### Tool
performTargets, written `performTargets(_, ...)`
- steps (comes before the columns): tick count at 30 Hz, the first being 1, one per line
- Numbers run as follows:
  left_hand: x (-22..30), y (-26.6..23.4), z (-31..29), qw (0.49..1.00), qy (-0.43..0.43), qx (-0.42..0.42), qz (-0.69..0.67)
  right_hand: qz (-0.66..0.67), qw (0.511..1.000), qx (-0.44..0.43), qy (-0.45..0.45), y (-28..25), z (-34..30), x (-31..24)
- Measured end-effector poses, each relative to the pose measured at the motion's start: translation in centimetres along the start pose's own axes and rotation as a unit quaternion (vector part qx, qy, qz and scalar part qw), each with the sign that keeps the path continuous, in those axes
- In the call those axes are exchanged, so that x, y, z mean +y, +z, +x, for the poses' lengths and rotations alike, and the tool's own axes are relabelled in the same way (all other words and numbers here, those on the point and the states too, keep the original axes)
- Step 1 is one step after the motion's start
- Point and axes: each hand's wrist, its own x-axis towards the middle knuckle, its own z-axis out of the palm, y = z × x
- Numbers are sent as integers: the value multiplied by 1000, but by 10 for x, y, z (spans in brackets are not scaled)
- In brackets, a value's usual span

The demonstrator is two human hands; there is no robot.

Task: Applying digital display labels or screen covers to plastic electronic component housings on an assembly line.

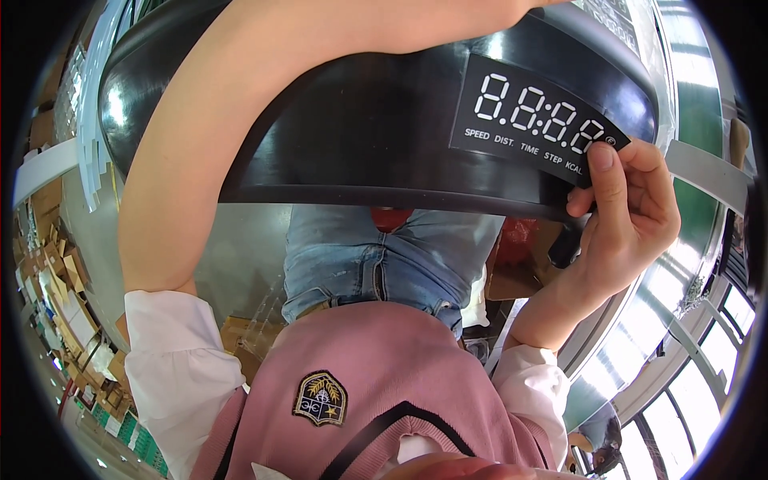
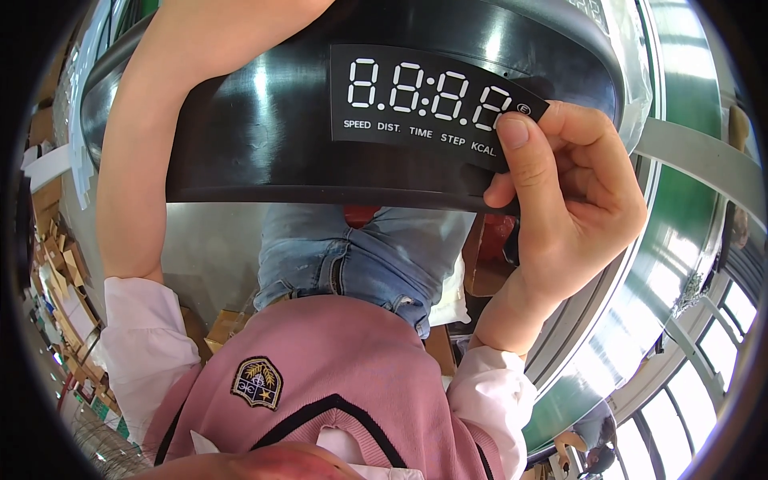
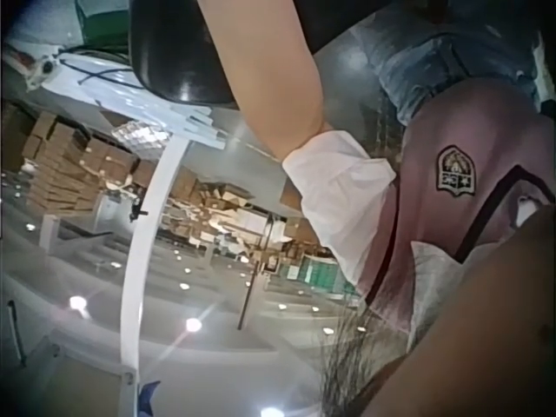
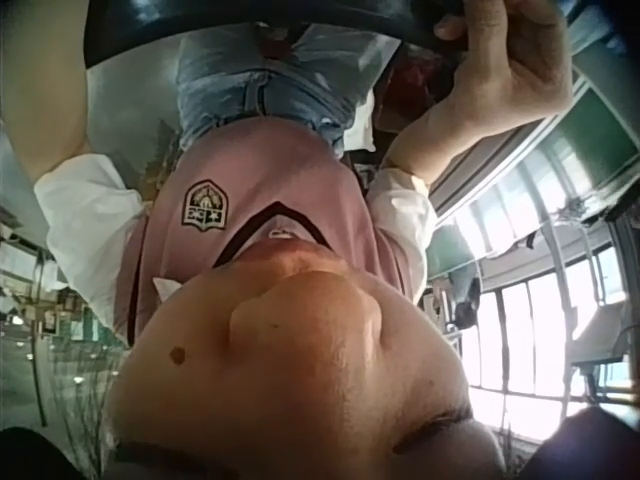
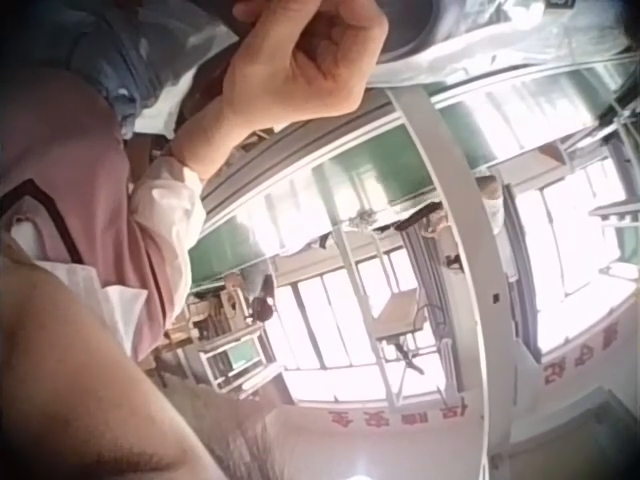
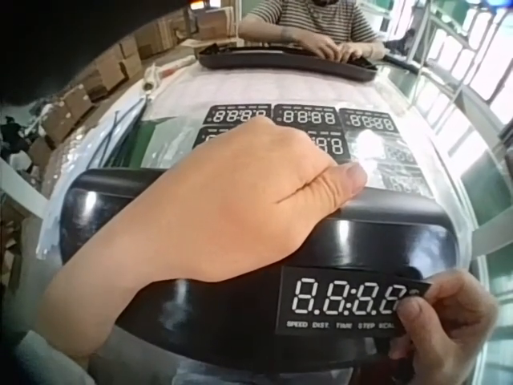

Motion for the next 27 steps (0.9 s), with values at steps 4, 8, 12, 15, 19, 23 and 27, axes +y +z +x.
performTargets(4, -4, 3, -2, 999, 23, 20, -32, 1, 1000, 0, 1, 0, 0, -1)
performTargets(8, -2, -1, -1, 1000, 6, -3, -30, -1, 1000, -1, 8, 0, 0, -2)
performTargets(12, 14, -10, 2, 995, -69, -58, -32, -1, 1000, -3, 18, 0, 0, -4)
performTargets(15, 5, -5, 11, 994, -68, -54, -59, -2, 1000, -1, 24, 0, 0, -7)
performTargets(19, 8, -2, 0, 997, -14, -16, -72, -10, 999, 6, 42, 3, -1, -11)
performTargets(23, 4, -3, -3, 999, 20, -15, -48, -2, 999, -3, 43, 3, -1, -11)
performTargets(27, 6, 0, -7, 998, 23, -12, -63, -28, 999, -3, 27, 3, -2, -10)
